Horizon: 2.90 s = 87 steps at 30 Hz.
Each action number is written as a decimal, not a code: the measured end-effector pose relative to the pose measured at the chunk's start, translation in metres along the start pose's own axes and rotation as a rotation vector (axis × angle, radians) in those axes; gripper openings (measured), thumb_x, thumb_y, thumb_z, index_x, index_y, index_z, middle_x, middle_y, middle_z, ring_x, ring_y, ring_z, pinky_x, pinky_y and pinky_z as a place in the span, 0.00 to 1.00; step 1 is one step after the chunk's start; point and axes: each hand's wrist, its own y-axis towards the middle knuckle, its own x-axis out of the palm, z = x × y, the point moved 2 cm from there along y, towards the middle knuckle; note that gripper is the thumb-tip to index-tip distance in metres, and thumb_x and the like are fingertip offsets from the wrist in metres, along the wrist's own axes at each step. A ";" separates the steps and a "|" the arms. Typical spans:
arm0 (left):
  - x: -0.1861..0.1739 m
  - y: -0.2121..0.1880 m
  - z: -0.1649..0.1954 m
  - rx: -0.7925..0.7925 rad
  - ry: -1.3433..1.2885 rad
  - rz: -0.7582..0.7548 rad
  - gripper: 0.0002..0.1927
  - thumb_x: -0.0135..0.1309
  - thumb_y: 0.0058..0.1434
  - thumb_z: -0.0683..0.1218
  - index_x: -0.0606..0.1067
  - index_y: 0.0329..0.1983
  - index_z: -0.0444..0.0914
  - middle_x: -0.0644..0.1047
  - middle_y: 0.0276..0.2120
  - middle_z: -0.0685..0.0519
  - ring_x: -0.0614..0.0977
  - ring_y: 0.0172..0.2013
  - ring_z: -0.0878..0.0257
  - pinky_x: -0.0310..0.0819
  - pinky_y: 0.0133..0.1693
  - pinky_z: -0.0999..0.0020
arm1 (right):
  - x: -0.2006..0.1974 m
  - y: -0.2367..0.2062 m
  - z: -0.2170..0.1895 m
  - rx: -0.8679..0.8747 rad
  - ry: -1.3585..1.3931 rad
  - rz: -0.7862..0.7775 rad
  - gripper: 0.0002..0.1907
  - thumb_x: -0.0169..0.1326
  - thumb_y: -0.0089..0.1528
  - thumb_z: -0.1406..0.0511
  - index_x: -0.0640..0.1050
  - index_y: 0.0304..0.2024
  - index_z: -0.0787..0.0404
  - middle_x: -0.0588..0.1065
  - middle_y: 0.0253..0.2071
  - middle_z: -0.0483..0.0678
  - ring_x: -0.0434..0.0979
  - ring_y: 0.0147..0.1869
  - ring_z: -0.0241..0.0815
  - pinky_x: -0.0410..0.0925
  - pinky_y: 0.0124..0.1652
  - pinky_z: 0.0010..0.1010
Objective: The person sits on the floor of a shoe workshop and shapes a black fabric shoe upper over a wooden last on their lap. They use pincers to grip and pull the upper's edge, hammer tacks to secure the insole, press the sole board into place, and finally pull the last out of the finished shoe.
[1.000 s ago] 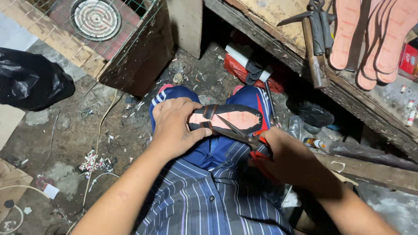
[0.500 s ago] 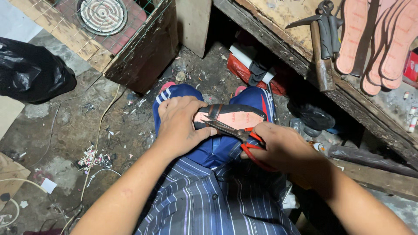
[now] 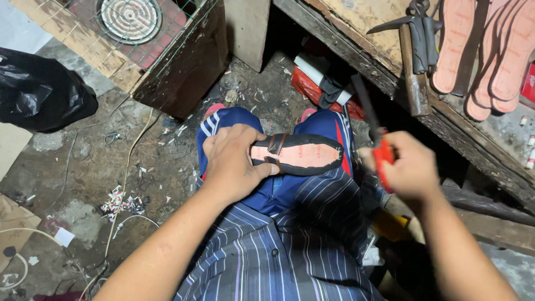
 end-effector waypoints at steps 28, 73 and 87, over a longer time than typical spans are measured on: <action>0.015 -0.003 -0.003 0.303 0.194 0.127 0.15 0.63 0.55 0.50 0.78 0.47 0.51 0.76 0.49 0.52 0.69 0.59 0.46 0.42 0.62 0.30 | -0.069 0.053 0.162 -0.024 -0.115 0.422 0.15 0.61 0.73 0.61 0.78 0.55 0.66 0.79 0.50 0.58 0.80 0.55 0.51 0.71 0.58 0.43; 0.000 0.005 -0.013 0.333 0.023 -0.039 0.29 0.64 0.44 0.46 0.71 0.49 0.34 0.75 0.45 0.43 0.73 0.47 0.43 0.67 0.48 0.51 | 0.016 -0.088 -0.067 -0.167 0.665 -0.241 0.19 0.51 0.69 0.56 0.70 0.53 0.64 0.79 0.44 0.60 0.80 0.46 0.60 0.71 0.45 0.44; 0.009 0.001 -0.012 0.228 0.117 -0.068 0.34 0.72 0.41 0.49 0.70 0.48 0.34 0.74 0.45 0.45 0.73 0.48 0.44 0.66 0.47 0.51 | 0.038 -0.076 -0.080 -0.079 0.091 -0.338 0.15 0.58 0.59 0.54 0.75 0.40 0.57 0.76 0.27 0.54 0.80 0.33 0.55 0.70 0.33 0.45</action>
